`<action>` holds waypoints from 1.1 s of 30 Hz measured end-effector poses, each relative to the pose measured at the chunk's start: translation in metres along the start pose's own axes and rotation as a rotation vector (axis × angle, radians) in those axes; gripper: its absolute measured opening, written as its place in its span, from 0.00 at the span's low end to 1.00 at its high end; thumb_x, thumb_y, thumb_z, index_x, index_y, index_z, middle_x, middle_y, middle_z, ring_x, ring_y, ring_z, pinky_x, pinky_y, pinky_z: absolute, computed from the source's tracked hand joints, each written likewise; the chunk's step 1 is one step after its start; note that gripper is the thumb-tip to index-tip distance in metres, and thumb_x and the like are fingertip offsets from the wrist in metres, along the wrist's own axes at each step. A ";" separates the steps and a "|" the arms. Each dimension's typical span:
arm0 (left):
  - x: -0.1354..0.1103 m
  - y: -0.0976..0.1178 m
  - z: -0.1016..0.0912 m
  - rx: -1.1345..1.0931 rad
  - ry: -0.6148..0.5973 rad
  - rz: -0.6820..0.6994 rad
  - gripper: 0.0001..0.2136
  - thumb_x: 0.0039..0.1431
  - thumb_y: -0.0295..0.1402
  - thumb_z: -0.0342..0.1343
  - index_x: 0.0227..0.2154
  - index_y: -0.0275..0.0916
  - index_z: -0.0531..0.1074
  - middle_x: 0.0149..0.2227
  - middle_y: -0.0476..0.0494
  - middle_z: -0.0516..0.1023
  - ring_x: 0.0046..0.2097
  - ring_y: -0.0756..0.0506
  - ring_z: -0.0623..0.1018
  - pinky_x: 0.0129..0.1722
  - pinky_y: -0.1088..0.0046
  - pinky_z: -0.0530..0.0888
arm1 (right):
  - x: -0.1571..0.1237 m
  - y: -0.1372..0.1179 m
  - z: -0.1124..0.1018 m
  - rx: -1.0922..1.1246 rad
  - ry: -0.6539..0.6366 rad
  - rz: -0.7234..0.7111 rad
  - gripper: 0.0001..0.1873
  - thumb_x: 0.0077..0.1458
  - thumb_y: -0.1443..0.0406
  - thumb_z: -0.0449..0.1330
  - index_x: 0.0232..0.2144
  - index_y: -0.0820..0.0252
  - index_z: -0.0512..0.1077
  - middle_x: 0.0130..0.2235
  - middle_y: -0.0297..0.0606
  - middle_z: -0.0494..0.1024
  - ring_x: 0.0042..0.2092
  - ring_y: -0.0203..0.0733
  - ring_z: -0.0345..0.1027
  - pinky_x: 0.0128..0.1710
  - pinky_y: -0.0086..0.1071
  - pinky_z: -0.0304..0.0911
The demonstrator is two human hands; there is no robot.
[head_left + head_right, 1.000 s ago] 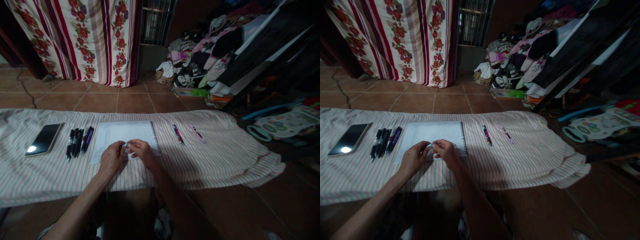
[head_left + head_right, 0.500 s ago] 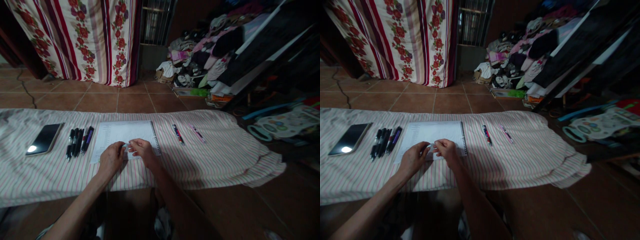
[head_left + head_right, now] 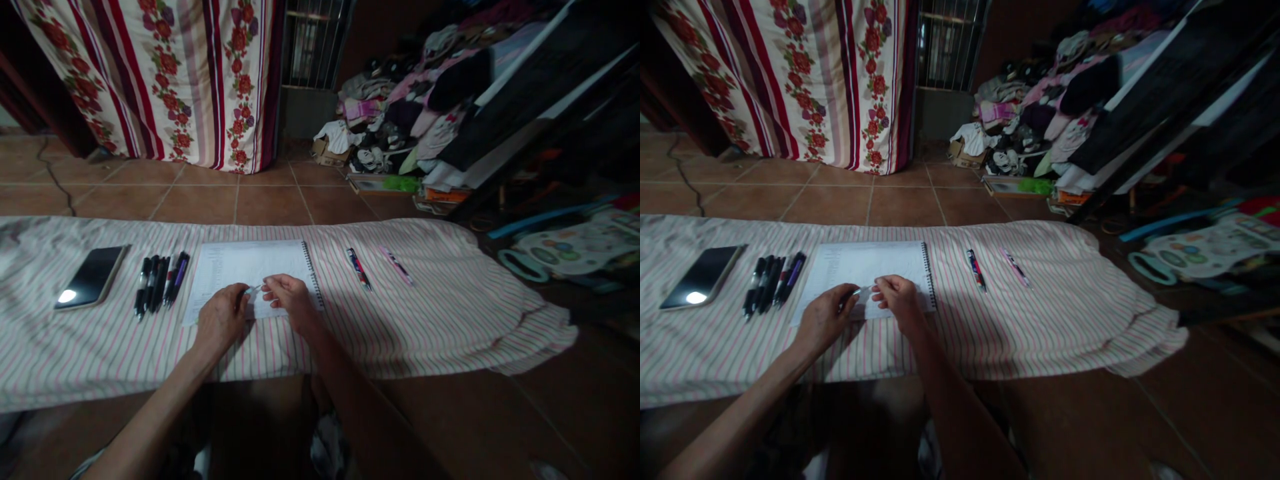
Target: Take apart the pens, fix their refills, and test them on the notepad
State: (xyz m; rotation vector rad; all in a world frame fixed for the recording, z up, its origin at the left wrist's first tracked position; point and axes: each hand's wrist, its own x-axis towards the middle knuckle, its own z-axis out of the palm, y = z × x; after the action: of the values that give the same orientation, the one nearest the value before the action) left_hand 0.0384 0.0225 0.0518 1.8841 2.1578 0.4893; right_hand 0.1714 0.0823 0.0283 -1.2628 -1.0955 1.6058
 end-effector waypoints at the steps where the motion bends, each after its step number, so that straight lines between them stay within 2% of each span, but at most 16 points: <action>1: 0.000 -0.001 0.000 0.004 -0.001 -0.004 0.14 0.60 0.33 0.43 0.44 0.38 0.70 0.40 0.41 0.79 0.41 0.44 0.77 0.39 0.71 0.70 | 0.001 0.000 0.000 -0.001 0.008 -0.002 0.09 0.47 0.61 0.59 0.28 0.63 0.72 0.27 0.36 0.77 0.24 0.30 0.69 0.19 0.21 0.58; 10: -0.002 -0.007 -0.001 0.035 0.011 -0.010 0.15 0.60 0.34 0.43 0.45 0.38 0.71 0.41 0.40 0.79 0.42 0.43 0.77 0.39 0.69 0.70 | 0.002 -0.006 -0.010 -0.011 0.040 -0.035 0.10 0.46 0.60 0.59 0.28 0.63 0.71 0.27 0.36 0.76 0.25 0.31 0.69 0.20 0.22 0.58; 17: -0.004 -0.011 -0.005 0.036 0.005 -0.044 0.15 0.60 0.35 0.44 0.45 0.38 0.70 0.40 0.40 0.79 0.42 0.42 0.77 0.38 0.69 0.70 | 0.014 0.005 -0.020 -0.168 0.085 -0.221 0.11 0.44 0.61 0.57 0.29 0.61 0.73 0.24 0.34 0.74 0.25 0.33 0.67 0.20 0.24 0.61; 24: -0.005 -0.009 -0.007 0.019 -0.011 -0.057 0.15 0.61 0.35 0.44 0.45 0.37 0.71 0.41 0.40 0.79 0.43 0.42 0.77 0.39 0.70 0.70 | 0.024 0.015 -0.016 -0.300 0.100 -0.221 0.10 0.46 0.61 0.55 0.29 0.60 0.74 0.23 0.33 0.73 0.25 0.34 0.68 0.22 0.26 0.64; 28: -0.005 -0.009 -0.008 0.014 -0.019 -0.067 0.15 0.61 0.35 0.44 0.45 0.38 0.71 0.40 0.41 0.79 0.42 0.43 0.77 0.38 0.71 0.69 | 0.030 0.017 -0.010 -0.470 0.081 -0.273 0.11 0.50 0.62 0.53 0.30 0.59 0.74 0.23 0.32 0.74 0.23 0.34 0.67 0.24 0.26 0.63; 33: -0.005 -0.012 -0.008 0.002 -0.018 -0.062 0.15 0.61 0.35 0.44 0.45 0.38 0.71 0.39 0.41 0.79 0.41 0.43 0.77 0.37 0.71 0.69 | 0.035 0.018 -0.007 -0.740 0.134 -0.421 0.11 0.52 0.63 0.53 0.31 0.58 0.76 0.27 0.34 0.77 0.30 0.36 0.70 0.32 0.27 0.63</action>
State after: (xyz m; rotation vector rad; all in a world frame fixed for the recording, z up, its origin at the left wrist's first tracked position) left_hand 0.0248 0.0152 0.0545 1.8091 2.1988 0.4560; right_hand 0.1705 0.1106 -0.0001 -1.4296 -1.8131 0.7987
